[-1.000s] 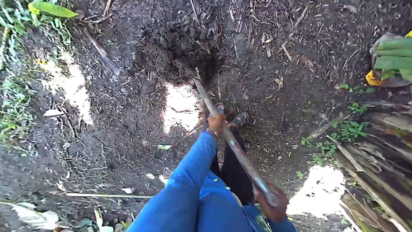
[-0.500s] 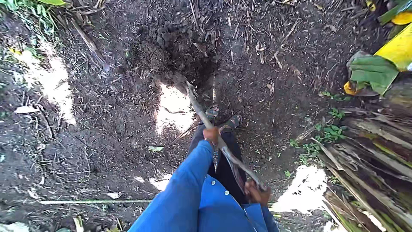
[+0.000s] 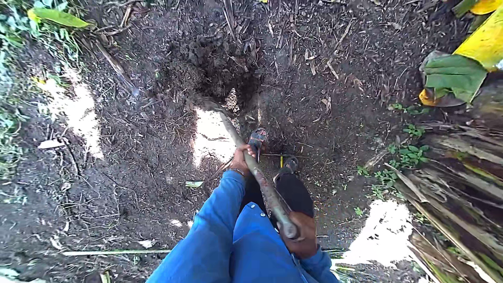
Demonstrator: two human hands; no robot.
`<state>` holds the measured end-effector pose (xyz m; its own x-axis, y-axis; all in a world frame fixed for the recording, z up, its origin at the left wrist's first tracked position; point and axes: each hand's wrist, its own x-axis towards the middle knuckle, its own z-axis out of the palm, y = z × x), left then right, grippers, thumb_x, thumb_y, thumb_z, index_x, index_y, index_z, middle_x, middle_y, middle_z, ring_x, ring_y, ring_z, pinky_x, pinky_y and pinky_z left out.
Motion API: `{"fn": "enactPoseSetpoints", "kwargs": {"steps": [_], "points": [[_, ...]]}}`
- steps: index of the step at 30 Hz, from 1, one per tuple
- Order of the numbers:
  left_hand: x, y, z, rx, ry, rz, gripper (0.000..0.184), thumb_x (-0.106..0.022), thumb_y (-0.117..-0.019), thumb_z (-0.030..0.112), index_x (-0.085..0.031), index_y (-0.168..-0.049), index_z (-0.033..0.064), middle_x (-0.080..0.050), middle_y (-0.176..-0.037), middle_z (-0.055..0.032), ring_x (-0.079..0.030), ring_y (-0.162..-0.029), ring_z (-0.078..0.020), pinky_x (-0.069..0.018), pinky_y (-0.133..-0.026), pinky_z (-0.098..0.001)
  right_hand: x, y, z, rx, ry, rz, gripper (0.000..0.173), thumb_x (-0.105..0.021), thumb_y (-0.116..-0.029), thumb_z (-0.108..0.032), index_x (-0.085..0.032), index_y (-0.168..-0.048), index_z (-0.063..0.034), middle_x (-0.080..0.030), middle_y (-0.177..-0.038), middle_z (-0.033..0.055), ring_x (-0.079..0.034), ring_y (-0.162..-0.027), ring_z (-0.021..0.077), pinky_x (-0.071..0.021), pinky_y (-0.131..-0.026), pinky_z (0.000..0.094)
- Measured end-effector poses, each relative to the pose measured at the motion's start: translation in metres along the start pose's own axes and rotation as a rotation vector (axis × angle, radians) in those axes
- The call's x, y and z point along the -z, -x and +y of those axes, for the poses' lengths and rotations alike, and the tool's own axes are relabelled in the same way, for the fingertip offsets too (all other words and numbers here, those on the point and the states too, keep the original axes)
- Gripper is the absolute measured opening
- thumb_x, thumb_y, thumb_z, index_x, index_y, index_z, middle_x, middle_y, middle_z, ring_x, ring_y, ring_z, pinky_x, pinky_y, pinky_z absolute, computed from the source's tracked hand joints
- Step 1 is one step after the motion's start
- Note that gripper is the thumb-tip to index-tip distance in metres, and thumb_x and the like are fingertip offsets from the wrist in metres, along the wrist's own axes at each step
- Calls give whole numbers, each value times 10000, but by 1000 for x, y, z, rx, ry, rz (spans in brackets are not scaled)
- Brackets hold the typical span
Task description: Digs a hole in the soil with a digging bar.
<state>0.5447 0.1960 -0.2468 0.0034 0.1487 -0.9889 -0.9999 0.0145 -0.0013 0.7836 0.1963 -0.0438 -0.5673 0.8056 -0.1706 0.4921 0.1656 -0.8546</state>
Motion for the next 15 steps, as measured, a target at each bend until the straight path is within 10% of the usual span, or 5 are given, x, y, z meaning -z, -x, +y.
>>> {"fn": "enactPoseSetpoints", "kwargs": {"steps": [4, 8, 15], "points": [[-10, 4, -72, -56, -462, 279, 87, -612, -946, 27, -546, -984, -14, -576, -639, -79, -573, -480, -172, -540, -464, -329, 17, 69, -6, -720, -611, 376, 263, -871, -679, -167, -700, -869, -105, -674, -654, -24, -615, -515, 77, -556, -495, 269], [-25, 16, -162, -59, -736, 287, 181, -694, -891, 46, -588, -1006, -44, -629, -734, -107, -618, -552, -187, -567, -535, -349, 65, 114, 0, -767, -904, 474, 138, -811, -744, -86, -703, -805, -147, -639, -596, 1, -600, -483, 99, -553, -499, 280], [-28, 23, -292, -69, -1184, 261, 620, -756, -908, 251, -494, -1365, -76, -665, -1212, -265, -695, -1090, -348, -566, -952, -512, 130, 189, 52, -872, -1278, 500, 209, -566, -911, -104, -662, -742, -178, -603, -537, -18, -622, -485, 110, -569, -535, 296]]}}
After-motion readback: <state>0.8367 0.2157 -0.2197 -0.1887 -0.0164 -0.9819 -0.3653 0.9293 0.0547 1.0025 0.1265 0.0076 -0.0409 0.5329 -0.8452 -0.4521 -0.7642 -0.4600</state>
